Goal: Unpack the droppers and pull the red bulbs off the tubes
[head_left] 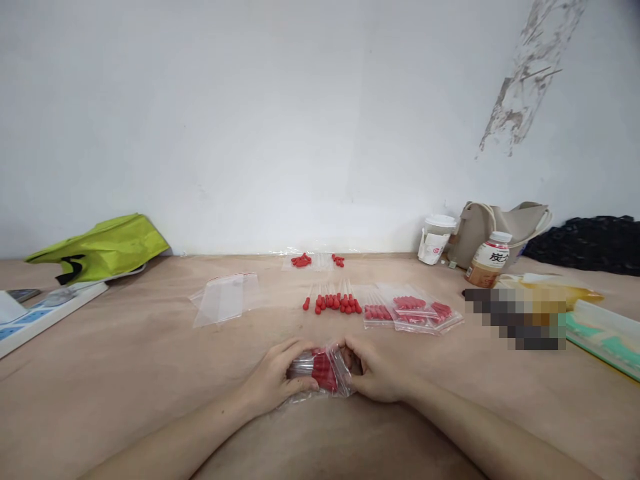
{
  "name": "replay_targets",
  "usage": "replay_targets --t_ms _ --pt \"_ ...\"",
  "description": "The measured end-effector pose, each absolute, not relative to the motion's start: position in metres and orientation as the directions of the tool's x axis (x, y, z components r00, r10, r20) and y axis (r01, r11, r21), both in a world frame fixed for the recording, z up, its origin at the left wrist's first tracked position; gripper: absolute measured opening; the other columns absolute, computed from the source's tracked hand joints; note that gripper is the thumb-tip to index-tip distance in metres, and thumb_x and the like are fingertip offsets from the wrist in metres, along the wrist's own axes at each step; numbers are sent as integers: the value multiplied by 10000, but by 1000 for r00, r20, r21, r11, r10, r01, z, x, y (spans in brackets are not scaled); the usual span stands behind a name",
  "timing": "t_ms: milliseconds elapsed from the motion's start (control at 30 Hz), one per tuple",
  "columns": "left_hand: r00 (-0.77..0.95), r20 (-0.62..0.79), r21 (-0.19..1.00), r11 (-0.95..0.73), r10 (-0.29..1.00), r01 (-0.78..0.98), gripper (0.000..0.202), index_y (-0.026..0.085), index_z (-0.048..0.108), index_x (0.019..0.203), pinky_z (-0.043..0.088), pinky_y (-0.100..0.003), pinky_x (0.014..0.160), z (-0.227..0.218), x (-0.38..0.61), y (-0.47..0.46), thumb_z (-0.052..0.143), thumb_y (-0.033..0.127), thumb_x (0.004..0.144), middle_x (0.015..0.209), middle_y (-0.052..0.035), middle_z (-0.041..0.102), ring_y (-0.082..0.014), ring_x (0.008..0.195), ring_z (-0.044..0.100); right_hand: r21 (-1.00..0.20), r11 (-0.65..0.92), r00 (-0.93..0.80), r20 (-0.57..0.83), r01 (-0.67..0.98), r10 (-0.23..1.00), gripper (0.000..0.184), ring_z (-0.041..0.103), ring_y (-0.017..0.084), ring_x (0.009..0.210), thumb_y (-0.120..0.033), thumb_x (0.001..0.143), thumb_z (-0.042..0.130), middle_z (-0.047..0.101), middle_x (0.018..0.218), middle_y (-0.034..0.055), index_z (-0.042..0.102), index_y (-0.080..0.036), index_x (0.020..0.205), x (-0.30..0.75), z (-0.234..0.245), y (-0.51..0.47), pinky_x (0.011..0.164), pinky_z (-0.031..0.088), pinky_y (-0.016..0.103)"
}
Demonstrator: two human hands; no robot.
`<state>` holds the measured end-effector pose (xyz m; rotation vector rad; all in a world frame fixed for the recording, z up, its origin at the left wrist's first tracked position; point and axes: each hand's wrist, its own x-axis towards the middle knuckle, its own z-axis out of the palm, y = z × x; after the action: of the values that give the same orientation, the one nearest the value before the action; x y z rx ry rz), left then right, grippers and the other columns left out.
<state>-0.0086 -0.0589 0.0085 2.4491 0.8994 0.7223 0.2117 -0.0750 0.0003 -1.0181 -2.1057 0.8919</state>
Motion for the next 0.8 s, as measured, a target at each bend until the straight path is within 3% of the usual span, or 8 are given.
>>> replay_targets --t_ms 167,333,567,800 --pt "662 331 542 -709 673 451 430 234 498 1120 424 -274 798 7 -8 -58 610 392 736 1045 -39 572 -177 921 547 -878 362 -493 175 314 852 392 403 77 612 -125 665 560 486 775 -20 441 -167 1036 211 1 -72 549 355 193" --pt "666 346 542 -720 661 433 420 234 499 1117 423 -267 802 7 -6 -58 609 382 740 1050 -38 571 -173 931 546 -847 311 -512 54 431 857 209 388 64 540 -229 662 624 481 626 -45 571 -153 849 211 8 -70 484 303 178" --pt "666 320 556 -702 674 444 425 236 504 1117 417 -285 818 10 -5 -58 607 396 736 1052 -42 576 -184 944 540 -789 408 -445 193 459 874 114 390 54 508 -241 729 558 494 580 -43 598 -150 783 209 6 -73 466 296 167" --pt "652 302 572 -679 696 459 439 230 517 1104 418 -300 798 10 -5 -57 611 422 721 1023 -47 582 -195 919 541 -814 404 -474 184 418 861 218 435 68 544 -241 696 598 554 651 -18 638 -178 901 219 9 -73 488 333 170"
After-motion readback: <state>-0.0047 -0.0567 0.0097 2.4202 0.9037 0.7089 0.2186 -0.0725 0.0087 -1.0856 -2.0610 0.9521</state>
